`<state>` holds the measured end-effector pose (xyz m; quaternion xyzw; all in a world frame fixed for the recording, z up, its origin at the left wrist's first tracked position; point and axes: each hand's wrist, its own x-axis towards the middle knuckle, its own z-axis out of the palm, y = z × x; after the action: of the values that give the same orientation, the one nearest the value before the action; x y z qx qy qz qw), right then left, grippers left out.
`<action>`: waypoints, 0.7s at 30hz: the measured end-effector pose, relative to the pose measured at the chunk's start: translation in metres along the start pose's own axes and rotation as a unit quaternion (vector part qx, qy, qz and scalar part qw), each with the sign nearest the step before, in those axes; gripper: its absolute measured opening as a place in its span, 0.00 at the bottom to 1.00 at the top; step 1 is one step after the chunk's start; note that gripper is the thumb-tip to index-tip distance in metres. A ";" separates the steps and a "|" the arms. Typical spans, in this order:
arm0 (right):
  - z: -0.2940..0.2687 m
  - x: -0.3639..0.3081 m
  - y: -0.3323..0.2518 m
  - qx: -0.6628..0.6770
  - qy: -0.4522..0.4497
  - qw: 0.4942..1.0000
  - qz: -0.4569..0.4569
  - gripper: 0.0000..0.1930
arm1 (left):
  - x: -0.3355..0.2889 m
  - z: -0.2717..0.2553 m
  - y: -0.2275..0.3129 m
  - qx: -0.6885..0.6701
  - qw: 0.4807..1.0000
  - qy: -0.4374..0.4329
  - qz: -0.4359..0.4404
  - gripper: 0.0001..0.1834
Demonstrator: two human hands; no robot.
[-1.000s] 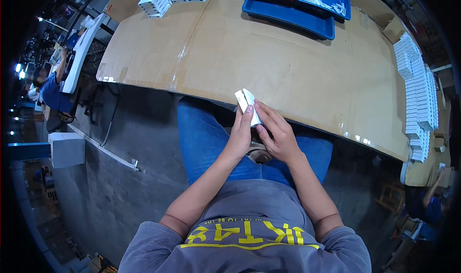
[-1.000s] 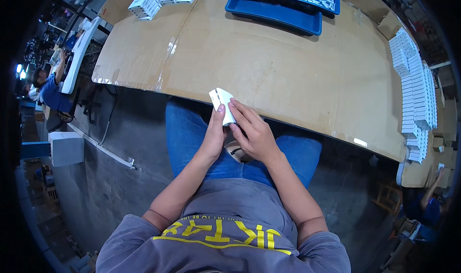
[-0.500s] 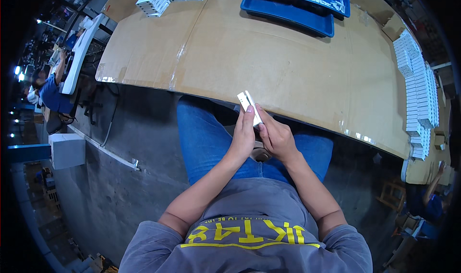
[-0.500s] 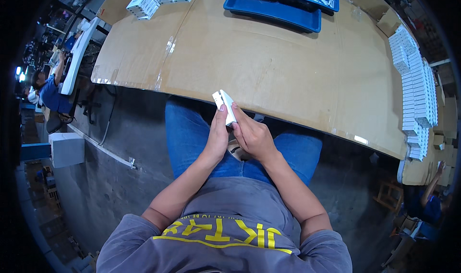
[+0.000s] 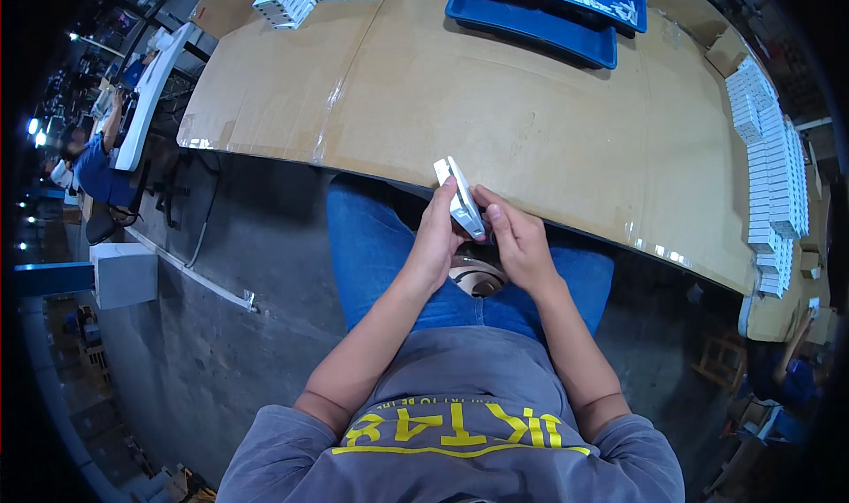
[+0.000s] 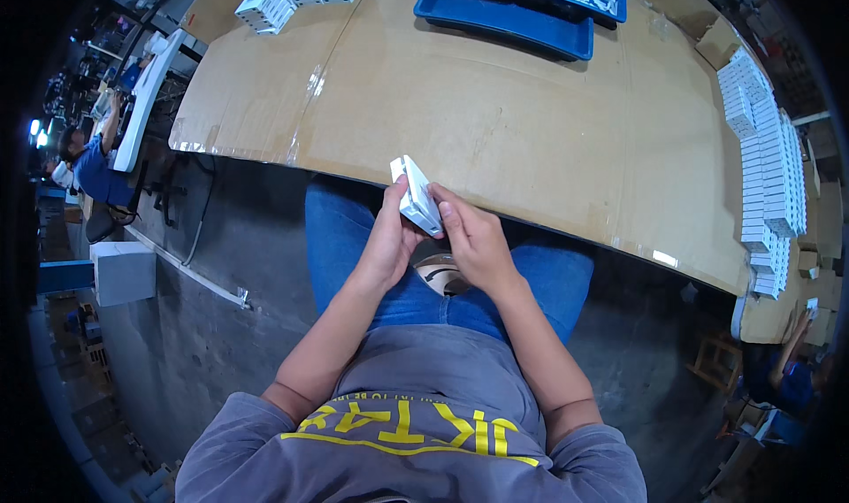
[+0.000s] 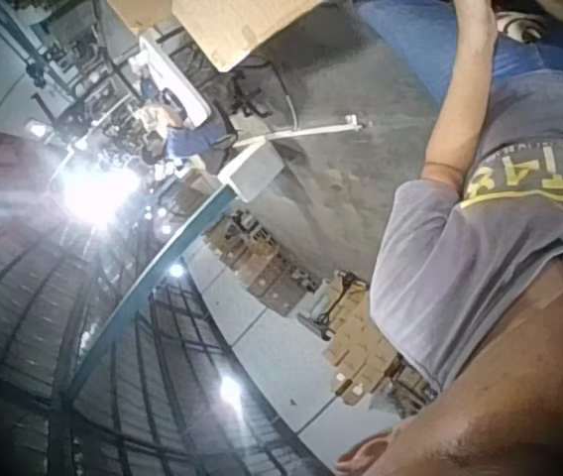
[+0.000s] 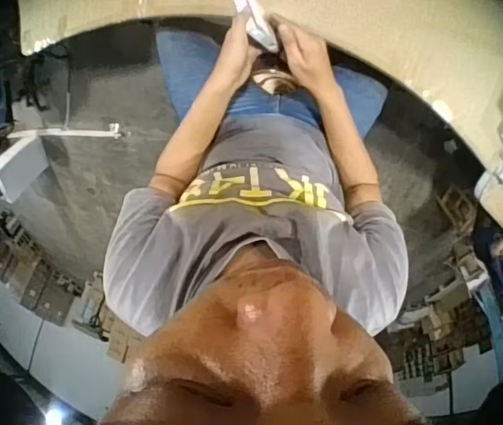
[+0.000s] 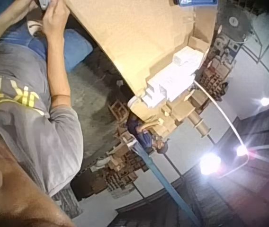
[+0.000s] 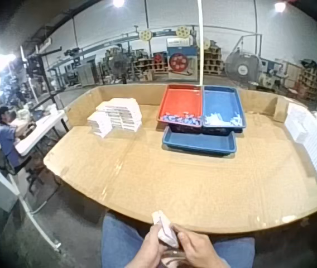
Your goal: The person assembles small electronic or plastic components into a white casing by hand.
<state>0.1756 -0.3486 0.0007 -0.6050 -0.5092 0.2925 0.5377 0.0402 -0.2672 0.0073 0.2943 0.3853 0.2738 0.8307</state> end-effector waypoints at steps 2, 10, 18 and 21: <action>-0.005 -0.001 -0.002 0.039 0.006 0.998 0.045 0.18 | -0.003 0.000 0.007 0.003 1.000 -0.010 -0.010 0.27; -0.026 0.008 -0.034 0.236 -0.017 0.929 0.284 0.21 | -0.011 -0.001 0.007 0.221 0.939 -0.106 0.240 0.58; -0.013 0.003 -0.030 0.214 0.012 0.963 0.166 0.27 | -0.010 0.001 0.004 0.230 0.905 -0.155 0.323 0.49; -0.006 -0.004 -0.027 0.198 -0.014 0.972 0.123 0.31 | -0.007 0.008 -0.003 0.103 0.970 -0.094 0.202 0.46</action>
<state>0.1716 -0.3575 0.0269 -0.5404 -0.3702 0.4599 0.5996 0.0434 -0.2762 0.0127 0.4742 0.2646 0.3656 0.7559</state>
